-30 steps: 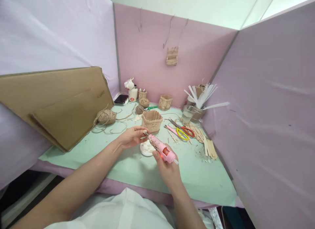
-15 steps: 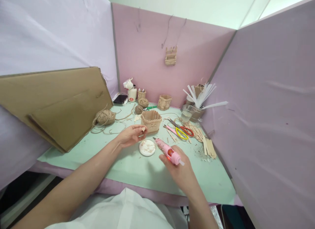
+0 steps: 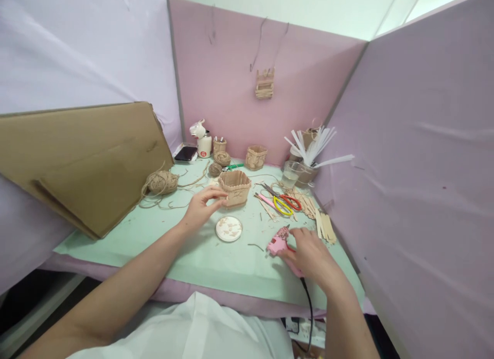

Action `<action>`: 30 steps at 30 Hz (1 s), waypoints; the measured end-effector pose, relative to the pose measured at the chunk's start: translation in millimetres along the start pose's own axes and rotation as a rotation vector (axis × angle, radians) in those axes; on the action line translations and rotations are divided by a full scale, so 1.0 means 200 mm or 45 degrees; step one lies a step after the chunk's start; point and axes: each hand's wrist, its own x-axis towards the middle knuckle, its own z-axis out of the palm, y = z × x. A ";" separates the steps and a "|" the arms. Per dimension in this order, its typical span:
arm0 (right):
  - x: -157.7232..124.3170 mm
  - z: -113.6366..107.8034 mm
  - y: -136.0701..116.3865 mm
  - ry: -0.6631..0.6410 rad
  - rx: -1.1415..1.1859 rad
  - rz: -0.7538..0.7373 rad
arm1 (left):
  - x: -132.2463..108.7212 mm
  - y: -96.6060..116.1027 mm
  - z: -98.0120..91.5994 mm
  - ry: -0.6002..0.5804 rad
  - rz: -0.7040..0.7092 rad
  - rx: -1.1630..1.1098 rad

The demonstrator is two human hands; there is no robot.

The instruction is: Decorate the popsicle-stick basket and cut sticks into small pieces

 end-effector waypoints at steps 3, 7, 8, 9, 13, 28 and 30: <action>0.14 -0.14 -0.10 0.110 0.087 -0.166 | 0.01 0.00 -0.02 0.127 0.070 0.046; 0.48 -0.20 -0.27 0.183 0.246 -0.487 | 0.03 0.00 -0.05 0.226 0.083 0.066; 0.57 -0.19 -0.30 0.169 0.273 -0.559 | 0.03 0.00 -0.05 0.240 0.080 0.072; 0.66 -0.17 -0.33 0.135 0.292 -0.620 | 0.03 0.00 -0.05 0.251 0.080 0.080; 0.86 -0.08 -0.40 0.047 0.325 -0.690 | 0.03 -0.01 -0.05 0.261 0.111 0.125; 0.89 -0.14 -0.45 -0.243 0.907 -0.377 | 0.27 0.09 -0.19 -0.014 0.249 0.612; 0.88 -0.14 -0.46 -0.287 0.993 -0.316 | 0.30 0.09 -0.19 -0.055 0.266 0.687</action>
